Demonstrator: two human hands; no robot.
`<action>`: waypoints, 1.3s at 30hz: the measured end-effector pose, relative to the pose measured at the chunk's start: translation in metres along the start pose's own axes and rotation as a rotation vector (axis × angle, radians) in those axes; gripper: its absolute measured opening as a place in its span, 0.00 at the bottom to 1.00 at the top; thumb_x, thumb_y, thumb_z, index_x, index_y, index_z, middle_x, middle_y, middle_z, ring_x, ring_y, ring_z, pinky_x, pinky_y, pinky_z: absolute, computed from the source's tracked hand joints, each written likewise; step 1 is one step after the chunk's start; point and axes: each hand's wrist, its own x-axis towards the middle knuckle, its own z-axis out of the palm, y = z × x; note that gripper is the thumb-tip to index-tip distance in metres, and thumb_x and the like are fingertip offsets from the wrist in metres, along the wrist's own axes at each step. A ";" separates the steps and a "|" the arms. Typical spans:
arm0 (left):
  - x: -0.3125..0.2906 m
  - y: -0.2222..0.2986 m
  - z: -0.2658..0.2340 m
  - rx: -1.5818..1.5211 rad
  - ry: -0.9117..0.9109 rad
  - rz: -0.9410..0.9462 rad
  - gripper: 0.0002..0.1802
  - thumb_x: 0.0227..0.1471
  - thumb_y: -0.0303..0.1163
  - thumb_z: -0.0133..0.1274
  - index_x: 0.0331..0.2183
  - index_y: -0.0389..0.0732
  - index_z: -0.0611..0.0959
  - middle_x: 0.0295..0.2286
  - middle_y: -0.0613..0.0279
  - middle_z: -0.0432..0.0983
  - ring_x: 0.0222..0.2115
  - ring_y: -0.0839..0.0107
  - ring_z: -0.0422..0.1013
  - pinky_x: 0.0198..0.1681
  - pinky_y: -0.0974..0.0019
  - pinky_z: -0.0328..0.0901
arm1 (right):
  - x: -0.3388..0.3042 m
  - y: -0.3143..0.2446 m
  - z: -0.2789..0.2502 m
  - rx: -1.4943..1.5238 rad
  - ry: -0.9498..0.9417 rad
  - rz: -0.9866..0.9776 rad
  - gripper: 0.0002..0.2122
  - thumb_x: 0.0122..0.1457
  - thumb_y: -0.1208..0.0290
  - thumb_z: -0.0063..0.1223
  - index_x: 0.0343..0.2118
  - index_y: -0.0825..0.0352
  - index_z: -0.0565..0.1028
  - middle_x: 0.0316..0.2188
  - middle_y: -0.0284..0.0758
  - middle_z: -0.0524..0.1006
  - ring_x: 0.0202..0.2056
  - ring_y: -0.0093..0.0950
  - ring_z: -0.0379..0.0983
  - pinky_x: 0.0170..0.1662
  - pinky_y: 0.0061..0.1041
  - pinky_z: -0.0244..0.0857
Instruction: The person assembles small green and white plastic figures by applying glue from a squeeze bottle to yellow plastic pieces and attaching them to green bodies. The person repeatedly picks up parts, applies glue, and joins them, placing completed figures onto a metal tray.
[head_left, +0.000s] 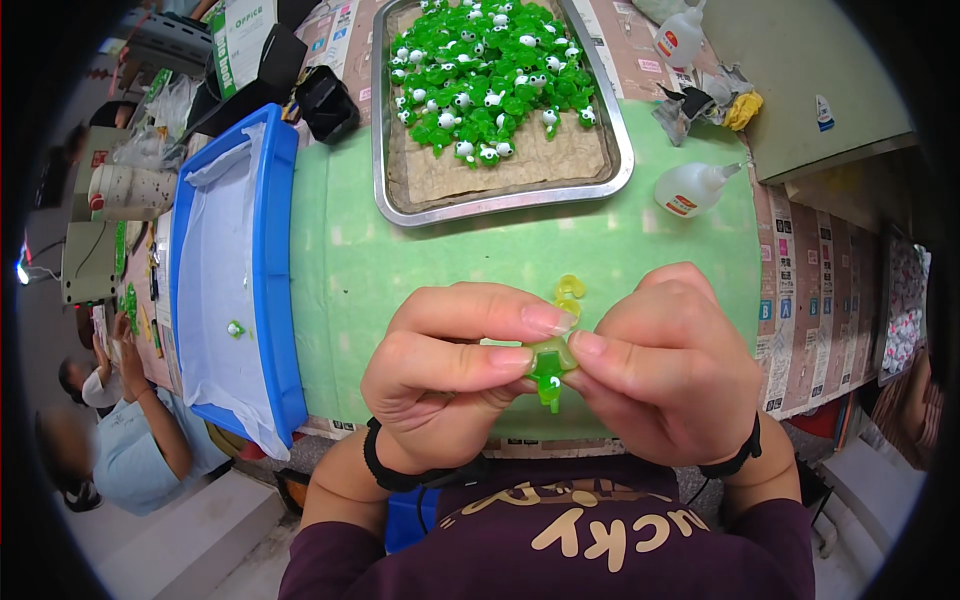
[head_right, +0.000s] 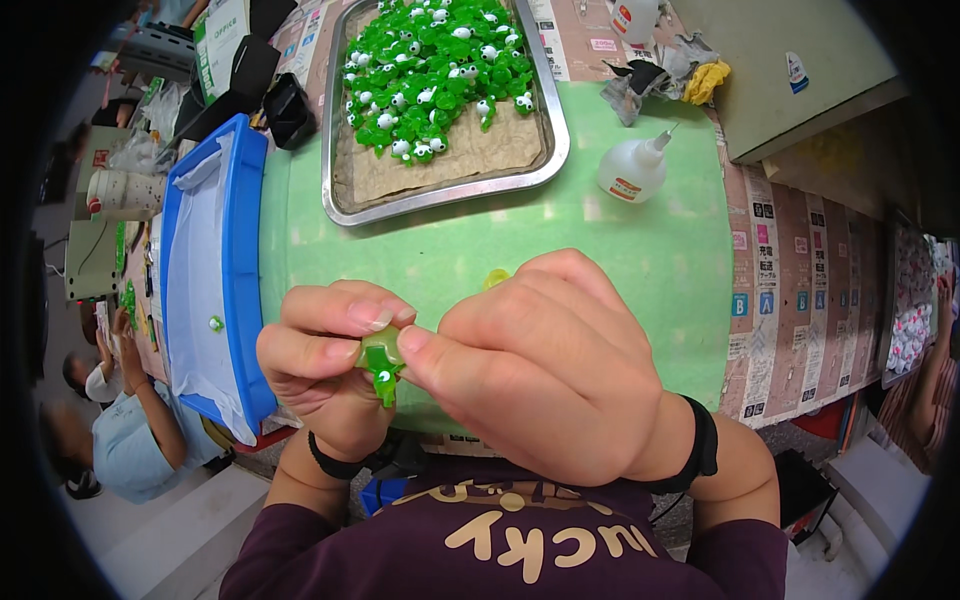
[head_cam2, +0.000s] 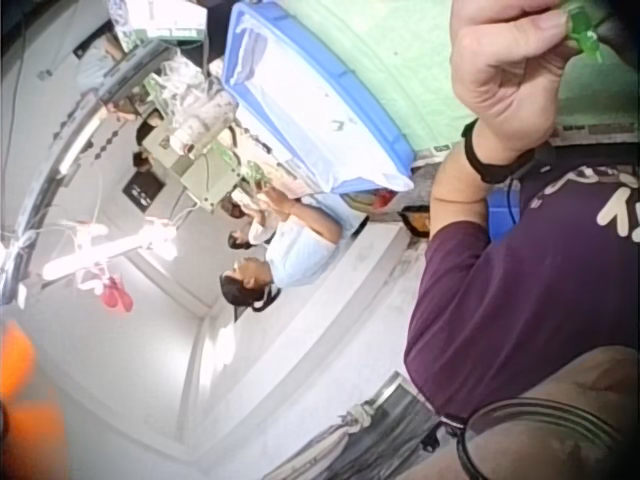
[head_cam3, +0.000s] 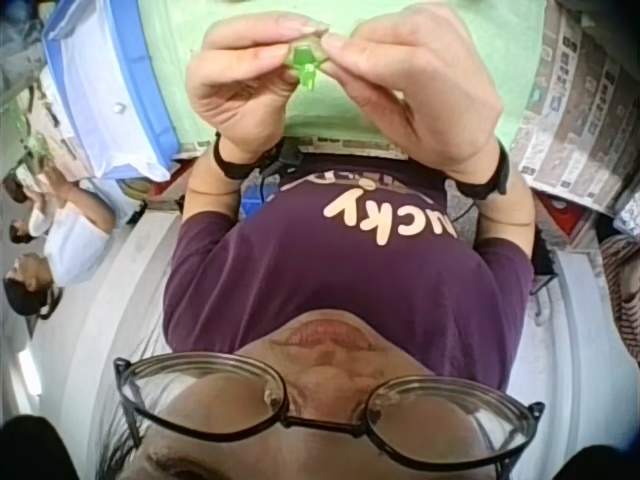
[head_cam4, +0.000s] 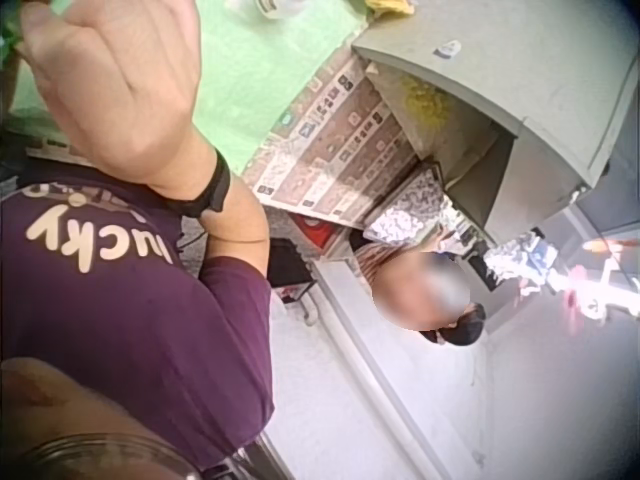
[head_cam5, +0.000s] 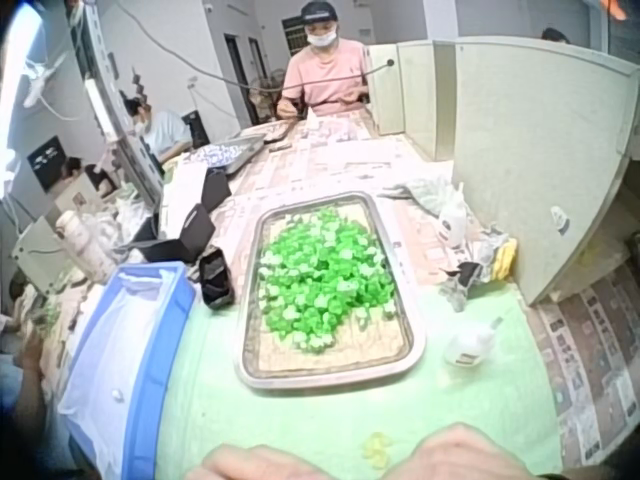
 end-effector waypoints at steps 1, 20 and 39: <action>0.001 0.000 0.000 0.001 -0.006 0.004 0.12 0.48 0.25 0.54 0.34 0.45 0.69 0.34 0.58 0.68 0.32 0.62 0.71 0.34 0.62 0.69 | 0.000 0.000 0.000 -0.001 0.004 -0.003 0.16 0.44 0.82 0.59 0.36 0.63 0.70 0.25 0.28 0.70 0.25 0.24 0.66 0.31 0.25 0.58; -0.004 -0.003 0.002 -0.112 0.065 -0.007 0.13 0.45 0.21 0.55 0.34 0.43 0.72 0.36 0.52 0.70 0.36 0.58 0.72 0.38 0.61 0.69 | 0.000 0.006 0.001 0.036 0.005 -0.025 0.20 0.42 0.83 0.59 0.41 0.64 0.70 0.27 0.32 0.71 0.24 0.26 0.66 0.30 0.25 0.57; -0.004 0.001 0.000 -0.103 0.123 -0.040 0.16 0.40 0.19 0.59 0.36 0.36 0.77 0.39 0.50 0.69 0.38 0.65 0.69 0.40 0.67 0.66 | 0.008 0.005 0.003 0.001 -0.003 -0.009 0.16 0.40 0.75 0.60 0.36 0.68 0.75 0.29 0.34 0.76 0.25 0.27 0.70 0.31 0.24 0.58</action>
